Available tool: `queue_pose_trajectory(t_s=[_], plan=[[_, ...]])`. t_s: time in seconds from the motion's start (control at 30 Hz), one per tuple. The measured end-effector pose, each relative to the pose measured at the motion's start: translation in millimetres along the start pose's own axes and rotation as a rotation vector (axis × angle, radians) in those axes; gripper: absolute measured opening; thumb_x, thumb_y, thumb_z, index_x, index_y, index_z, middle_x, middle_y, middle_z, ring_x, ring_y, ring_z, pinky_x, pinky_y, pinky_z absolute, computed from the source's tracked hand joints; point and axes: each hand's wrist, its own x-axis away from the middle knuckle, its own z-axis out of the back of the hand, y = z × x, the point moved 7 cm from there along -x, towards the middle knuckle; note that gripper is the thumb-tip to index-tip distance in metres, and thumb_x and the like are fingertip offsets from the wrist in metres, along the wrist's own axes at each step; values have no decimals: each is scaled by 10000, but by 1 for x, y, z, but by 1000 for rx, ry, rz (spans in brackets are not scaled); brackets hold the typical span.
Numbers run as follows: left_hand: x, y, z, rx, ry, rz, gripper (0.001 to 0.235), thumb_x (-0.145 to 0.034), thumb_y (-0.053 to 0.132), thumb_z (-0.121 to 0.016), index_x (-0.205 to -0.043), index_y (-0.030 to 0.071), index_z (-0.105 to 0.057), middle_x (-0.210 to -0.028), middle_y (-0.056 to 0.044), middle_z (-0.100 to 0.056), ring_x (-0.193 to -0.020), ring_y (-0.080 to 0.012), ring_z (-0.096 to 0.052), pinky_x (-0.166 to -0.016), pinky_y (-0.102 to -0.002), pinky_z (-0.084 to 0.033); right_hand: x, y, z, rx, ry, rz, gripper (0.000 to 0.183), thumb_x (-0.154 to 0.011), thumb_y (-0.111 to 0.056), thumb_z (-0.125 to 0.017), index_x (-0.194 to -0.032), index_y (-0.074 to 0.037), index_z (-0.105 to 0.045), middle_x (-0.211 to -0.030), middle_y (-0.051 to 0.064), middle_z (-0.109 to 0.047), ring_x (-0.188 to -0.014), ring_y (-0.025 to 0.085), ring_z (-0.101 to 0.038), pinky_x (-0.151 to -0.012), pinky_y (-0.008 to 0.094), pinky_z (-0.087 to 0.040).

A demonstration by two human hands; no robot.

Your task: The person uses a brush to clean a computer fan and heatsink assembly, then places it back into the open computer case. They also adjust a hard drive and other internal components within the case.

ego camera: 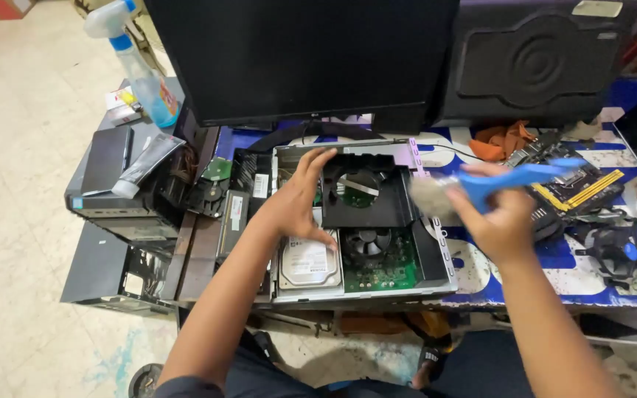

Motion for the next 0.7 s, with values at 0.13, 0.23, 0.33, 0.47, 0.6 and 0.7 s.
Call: queue_pose_trajectory(t_s=[0.13, 0.23, 0.33, 0.47, 0.6, 0.7], plan=[[-5, -12, -9, 22, -17, 63, 1645, -362, 536, -1014, -1648, 168, -58, -1646, -357, -57, -1416, -645, -301, -1080, -733, -417, -17, 14, -55, 78, -22, 338, 311, -818, -129, -916, -1096, -92, -781, -1006, 90, -758, -923, 291, -747, -792, 345, -586], [-7, -17, -10, 39, 6, 113, 1554, -447, 454, -1033, -1650, 173, -91, -1636, -318, -189, -1450, -576, -325, -1073, -698, -440, -17, -7, -83, 276, -163, 476, 279, -821, -111, -858, -1083, -92, -766, -925, 108, -766, -833, 314, -746, -751, 405, -610], [-6, -24, -11, 43, 61, 105, 1507, -463, 460, -1019, -1646, 172, -131, -1580, -286, -329, -1447, -515, -387, -1093, -636, -460, -18, 13, -87, 327, -161, 504, 305, -826, -143, -855, -1113, -101, -764, -904, 114, -758, -823, 323, -744, -739, 405, -606], [-1, -15, -8, 25, 171, 96, 1482, -462, 437, -999, -1635, 168, -133, -1472, -285, -366, -1378, -537, -437, -1053, -634, -498, -33, 24, -71, 261, -90, 388, 324, -852, -178, -869, -1150, -148, -746, -1017, 45, -757, -928, 292, -739, -798, 370, -595], [0, 7, -3, 64, 327, -24, 1406, -483, 403, -932, -1624, 103, -169, -1450, -290, -350, -1333, -564, -451, -1030, -641, -510, -38, 26, -62, 226, -88, 243, 314, -849, -113, -887, -1124, -164, -745, -1013, 43, -751, -875, 277, -734, -731, 338, -607], [0, 14, -8, 128, 416, -117, 1331, -520, 405, -886, -1612, 68, -205, -1448, -254, -337, -1342, -523, -448, -1057, -585, -500, -38, 28, -37, 215, -4, 189, 330, -901, -108, -891, -1171, -133, -702, -1061, 54, -737, -936, 303, -728, -804, 377, -584]])
